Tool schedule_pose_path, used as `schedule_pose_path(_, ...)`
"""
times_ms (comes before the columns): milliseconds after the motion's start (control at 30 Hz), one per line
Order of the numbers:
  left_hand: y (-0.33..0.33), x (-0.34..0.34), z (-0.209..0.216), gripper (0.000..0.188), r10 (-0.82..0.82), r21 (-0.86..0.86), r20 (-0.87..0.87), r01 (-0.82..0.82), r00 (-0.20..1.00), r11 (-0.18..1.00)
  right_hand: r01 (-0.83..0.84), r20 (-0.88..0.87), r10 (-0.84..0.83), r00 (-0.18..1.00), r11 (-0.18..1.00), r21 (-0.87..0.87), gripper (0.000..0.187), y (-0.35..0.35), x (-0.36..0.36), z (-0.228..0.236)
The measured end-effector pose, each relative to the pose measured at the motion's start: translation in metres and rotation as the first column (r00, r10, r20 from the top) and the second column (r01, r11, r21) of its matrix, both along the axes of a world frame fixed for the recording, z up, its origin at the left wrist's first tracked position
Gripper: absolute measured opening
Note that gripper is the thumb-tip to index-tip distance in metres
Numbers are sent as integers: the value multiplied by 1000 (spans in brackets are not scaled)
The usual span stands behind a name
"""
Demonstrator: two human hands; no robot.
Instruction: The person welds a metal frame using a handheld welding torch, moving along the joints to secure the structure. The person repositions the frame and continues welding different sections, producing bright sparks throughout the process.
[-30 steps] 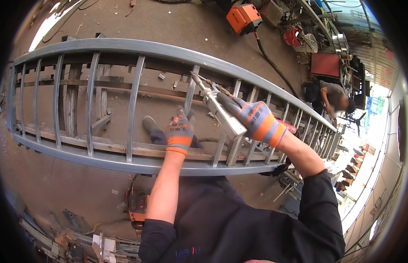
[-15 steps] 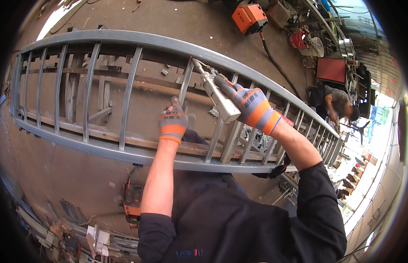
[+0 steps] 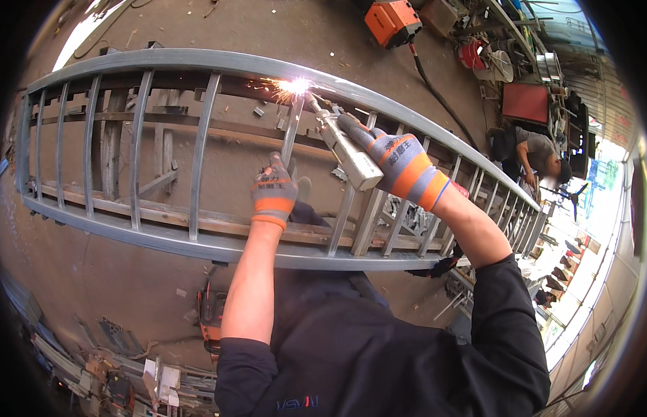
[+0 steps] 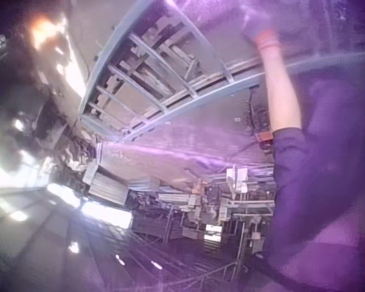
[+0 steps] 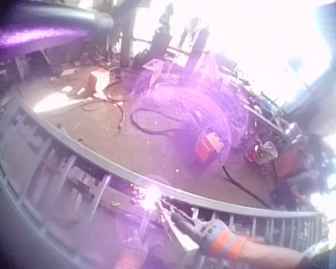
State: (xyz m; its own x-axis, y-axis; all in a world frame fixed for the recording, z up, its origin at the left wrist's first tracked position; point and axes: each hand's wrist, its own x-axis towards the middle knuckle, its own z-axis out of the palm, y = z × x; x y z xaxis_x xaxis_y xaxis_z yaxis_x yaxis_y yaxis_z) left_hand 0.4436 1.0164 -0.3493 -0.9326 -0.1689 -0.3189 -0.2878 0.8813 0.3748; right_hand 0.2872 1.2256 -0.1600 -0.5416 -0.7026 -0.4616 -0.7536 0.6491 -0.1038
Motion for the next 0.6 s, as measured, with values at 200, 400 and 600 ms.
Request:
schedule_pose_path(200, -1, 1, -6, 73, -19, -15, 4, 19, 1000, 1000, -5, 9, 6, 1000, 998, -59, 99, 4, -2, -1)
schedule_pose_path(400, -1, 0, -6, 69, 11, 22, 19, -11, 1000, 1000, 29, 27, -28, 999, 997, -67, 97, 7, -1, 1)
schedule_pose_path(600, -3, -7, 6, 88, -1, 52, 237, -12, 972, 999, 72, 49, -70, 996, 996, -43, 102, 7, -1, 4)
